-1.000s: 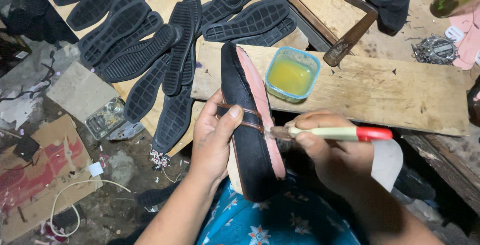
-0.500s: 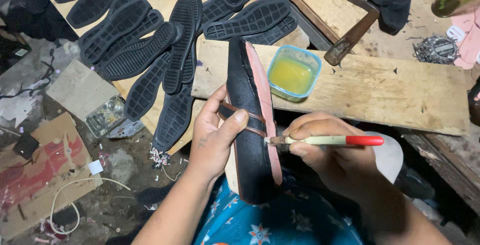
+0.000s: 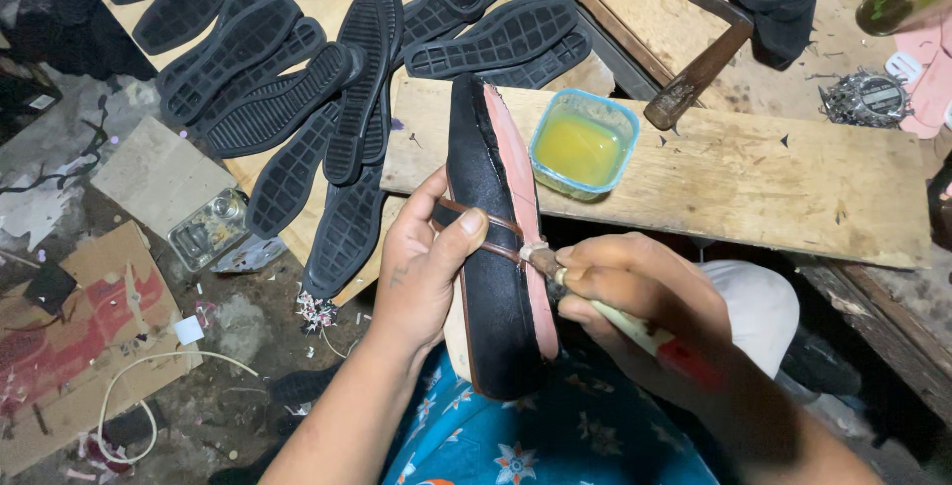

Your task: The person holds a shoe upper on a wooden board and brushes yellow glue from a small container along the edge of the upper, rotating the shoe to reach different sections. After coating the edge, the person places the shoe on an overhead rack with other completed uppers.

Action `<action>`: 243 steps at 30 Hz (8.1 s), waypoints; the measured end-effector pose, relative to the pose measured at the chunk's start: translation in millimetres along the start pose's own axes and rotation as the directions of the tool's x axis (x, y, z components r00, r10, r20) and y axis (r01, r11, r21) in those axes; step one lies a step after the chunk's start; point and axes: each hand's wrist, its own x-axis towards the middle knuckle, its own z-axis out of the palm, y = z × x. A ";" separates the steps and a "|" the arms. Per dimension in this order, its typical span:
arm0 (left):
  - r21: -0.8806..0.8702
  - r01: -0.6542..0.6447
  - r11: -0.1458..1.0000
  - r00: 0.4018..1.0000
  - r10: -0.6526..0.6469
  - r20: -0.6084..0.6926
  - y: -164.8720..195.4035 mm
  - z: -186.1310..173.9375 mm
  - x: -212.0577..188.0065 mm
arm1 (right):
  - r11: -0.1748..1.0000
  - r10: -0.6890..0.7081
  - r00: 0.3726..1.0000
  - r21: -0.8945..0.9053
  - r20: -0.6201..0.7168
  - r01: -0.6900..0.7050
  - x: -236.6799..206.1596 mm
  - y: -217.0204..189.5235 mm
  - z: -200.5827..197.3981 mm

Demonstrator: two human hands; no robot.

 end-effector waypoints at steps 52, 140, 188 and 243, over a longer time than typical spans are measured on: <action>-0.274 -0.024 0.961 0.999 0.029 0.016 -3.9 -31.6 -19.6 | 0.837 0.082 0.987 -0.529 -0.137 -0.143 40.5 115.4 -15.5; -0.168 -0.027 0.985 0.994 0.009 -0.106 -4.4 -6.0 10.0 | 0.950 0.196 0.980 0.254 -0.033 -0.181 -12.6 4.3 4.6; -0.305 0.086 0.948 0.979 -0.137 -0.149 -13.5 -9.7 13.3 | 0.910 0.215 0.976 0.369 -0.029 -0.189 -14.0 6.6 7.7; -0.464 0.218 0.859 0.976 -0.197 0.094 -14.3 -12.3 13.5 | 0.950 0.155 0.988 0.276 -0.004 -0.148 -5.9 9.8 8.6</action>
